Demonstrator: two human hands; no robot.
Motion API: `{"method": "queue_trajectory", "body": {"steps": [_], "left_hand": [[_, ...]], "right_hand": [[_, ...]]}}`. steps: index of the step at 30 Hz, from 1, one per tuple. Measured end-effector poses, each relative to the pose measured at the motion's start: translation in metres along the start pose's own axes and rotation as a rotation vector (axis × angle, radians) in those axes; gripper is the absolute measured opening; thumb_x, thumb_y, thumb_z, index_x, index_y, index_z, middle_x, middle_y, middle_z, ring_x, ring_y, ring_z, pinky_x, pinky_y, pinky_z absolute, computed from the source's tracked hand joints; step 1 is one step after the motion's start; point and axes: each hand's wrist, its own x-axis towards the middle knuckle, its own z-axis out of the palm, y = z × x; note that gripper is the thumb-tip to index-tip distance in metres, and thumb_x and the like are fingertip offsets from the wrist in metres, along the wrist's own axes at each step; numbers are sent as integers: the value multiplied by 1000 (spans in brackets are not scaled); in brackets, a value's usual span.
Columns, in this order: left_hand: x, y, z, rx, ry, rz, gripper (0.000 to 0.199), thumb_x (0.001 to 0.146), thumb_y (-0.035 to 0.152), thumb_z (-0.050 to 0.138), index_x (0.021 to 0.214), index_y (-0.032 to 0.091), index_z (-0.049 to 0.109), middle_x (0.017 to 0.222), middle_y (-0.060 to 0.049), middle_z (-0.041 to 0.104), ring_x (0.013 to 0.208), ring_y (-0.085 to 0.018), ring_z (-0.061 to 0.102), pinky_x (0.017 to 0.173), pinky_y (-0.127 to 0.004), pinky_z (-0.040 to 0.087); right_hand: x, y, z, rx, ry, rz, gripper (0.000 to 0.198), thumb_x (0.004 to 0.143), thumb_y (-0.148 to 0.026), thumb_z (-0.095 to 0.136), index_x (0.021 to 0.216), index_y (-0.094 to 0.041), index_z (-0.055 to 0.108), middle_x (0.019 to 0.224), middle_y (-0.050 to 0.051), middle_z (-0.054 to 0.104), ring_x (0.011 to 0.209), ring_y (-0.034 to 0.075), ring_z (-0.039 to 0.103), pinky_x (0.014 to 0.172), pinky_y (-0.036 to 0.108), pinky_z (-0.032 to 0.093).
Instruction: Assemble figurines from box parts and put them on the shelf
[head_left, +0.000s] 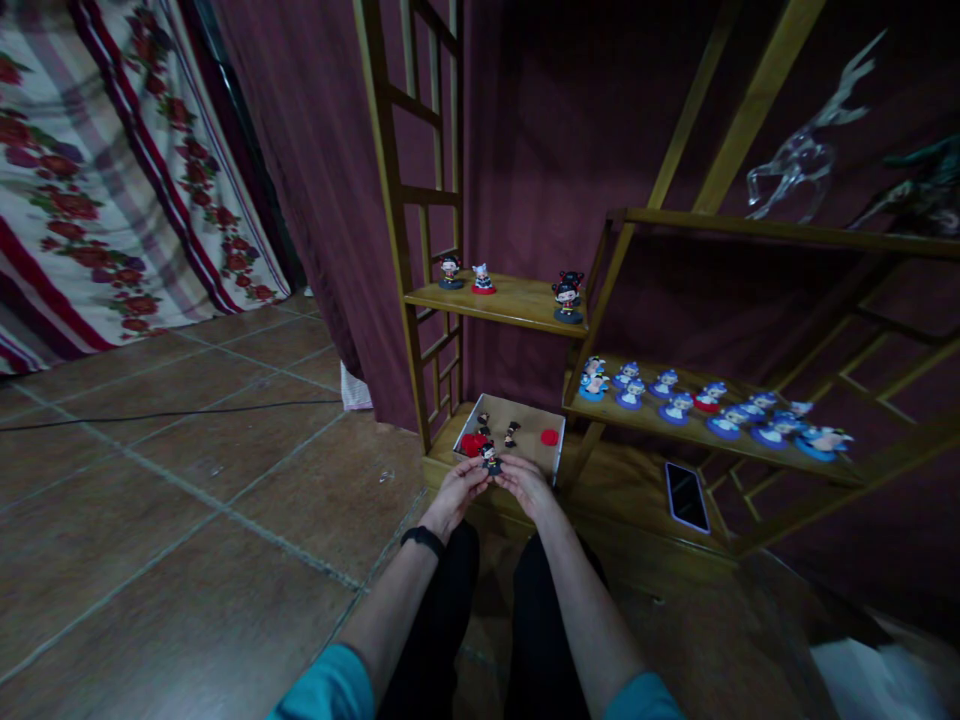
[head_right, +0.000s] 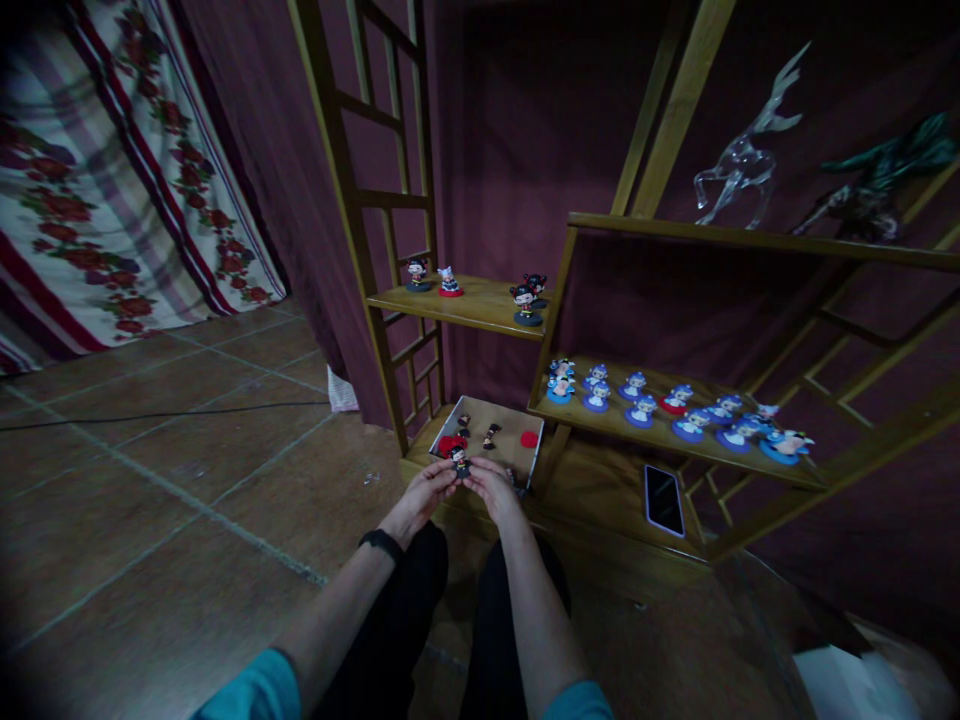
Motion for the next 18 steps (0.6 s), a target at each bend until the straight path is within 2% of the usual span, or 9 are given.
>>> {"method": "queue_trajectory", "body": {"steps": [6,12,18], "left_hand": [[1,-2,0,-60,3,37,32,60,5,69,90,13,60,75,-5,66,63,-10,61,62,-20,47],[3,-3,0,-72,6,79,36,58,3,70,90,14,58,72,-3,65,62,-10,61,61,-20,46],[4,-3,1,-44,-10,74,33,58,3,70,87,14,57,70,-2,64,60,-9,60,57,-18,45]], "right_hand": [[0,2,1,32,-13,-17,29,62,-11,65,90,-14,61,78,5,68,72,15,64,73,29,51],[-1,1,2,-6,-1,33,24,63,-12,65,87,-14,60,69,4,67,60,12,62,66,27,52],[-5,-2,4,-52,-10,28,22,63,-13,66,84,-13,61,70,5,67,60,11,62,63,24,51]]}}
